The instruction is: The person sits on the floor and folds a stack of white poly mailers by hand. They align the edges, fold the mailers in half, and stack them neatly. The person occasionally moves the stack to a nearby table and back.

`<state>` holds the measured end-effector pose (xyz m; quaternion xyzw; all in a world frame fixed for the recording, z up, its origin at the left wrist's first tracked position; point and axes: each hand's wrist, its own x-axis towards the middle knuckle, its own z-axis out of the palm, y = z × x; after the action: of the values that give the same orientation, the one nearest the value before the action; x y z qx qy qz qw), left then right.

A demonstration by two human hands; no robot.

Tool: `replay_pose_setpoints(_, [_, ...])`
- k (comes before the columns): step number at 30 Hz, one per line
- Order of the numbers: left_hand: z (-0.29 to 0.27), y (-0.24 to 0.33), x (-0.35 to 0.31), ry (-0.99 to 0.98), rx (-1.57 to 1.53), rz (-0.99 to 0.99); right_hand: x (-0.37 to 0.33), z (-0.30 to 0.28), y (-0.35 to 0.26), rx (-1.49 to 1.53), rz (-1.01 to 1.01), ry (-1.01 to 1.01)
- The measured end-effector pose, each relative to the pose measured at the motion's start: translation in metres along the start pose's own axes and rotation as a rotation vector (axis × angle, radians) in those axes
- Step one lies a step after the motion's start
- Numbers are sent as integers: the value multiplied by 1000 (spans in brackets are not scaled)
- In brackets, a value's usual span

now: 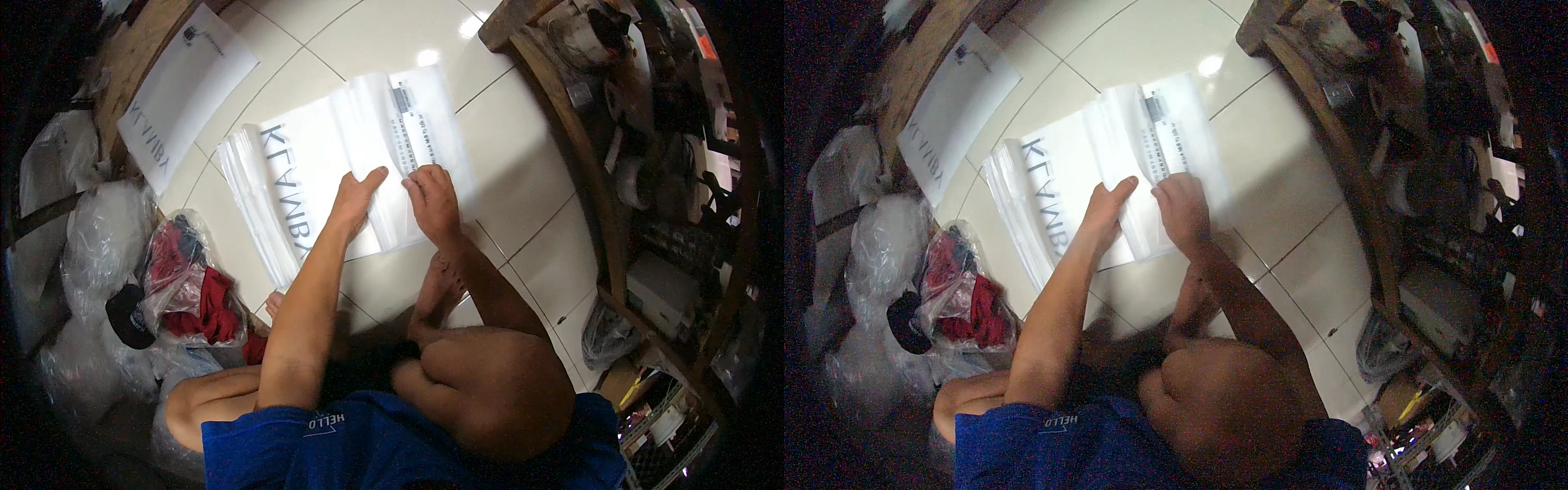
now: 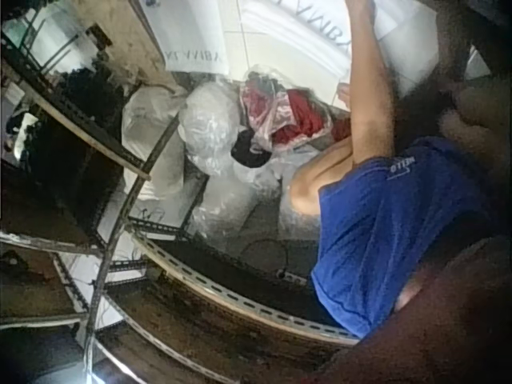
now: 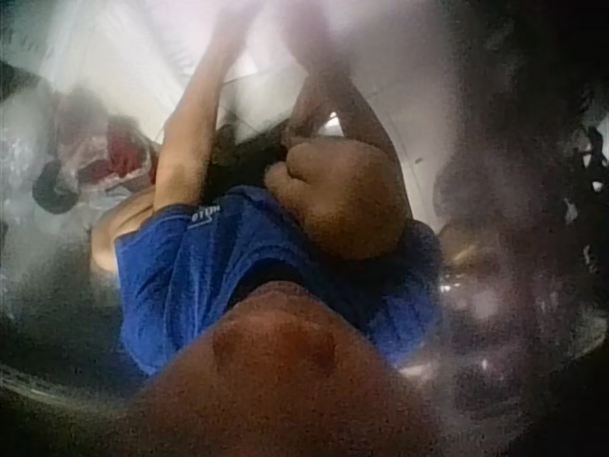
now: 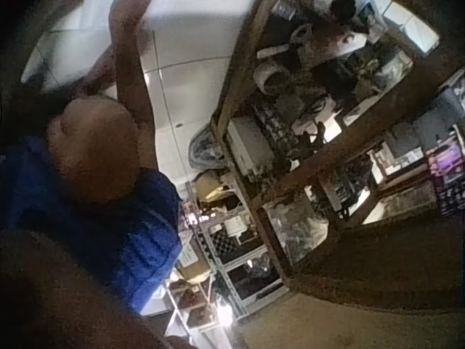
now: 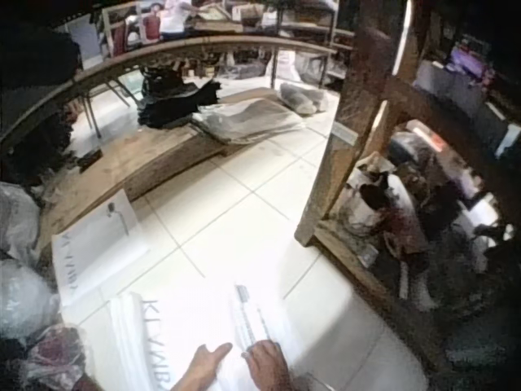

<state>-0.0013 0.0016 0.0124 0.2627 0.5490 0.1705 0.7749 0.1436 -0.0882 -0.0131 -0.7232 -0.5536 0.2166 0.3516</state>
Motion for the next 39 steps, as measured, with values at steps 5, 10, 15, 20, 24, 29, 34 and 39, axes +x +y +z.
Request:
replay_pose_setpoints(5, [-3,-1,8,29,-7,26,-6,8,59,277,91,85])
replay_pose_setpoints(10, [4,3,1,78,18,12,10,-42,38,-20,194,473])
replay_pose_setpoints(15, [-2,0,4,-9,-2,53,8,-12,-18,61,-67,38])
replay_pose_setpoints(20, [-6,-3,8,-38,-61,49,7,4,-7,76,-14,39])
replay_pose_setpoints(24, [-4,1,4,-60,-99,34,8,6,4,132,-1,45])
replay_pose_setpoints(29, [-5,2,2,-83,-29,41,8,6,17,238,-2,14])
replay_pose_setpoints(34, [-2,6,-2,-68,-54,35,10,0,17,318,23,-8])
replay_pose_setpoints(39, [-7,1,8,-38,94,-4,9,-5,20,414,106,-38])
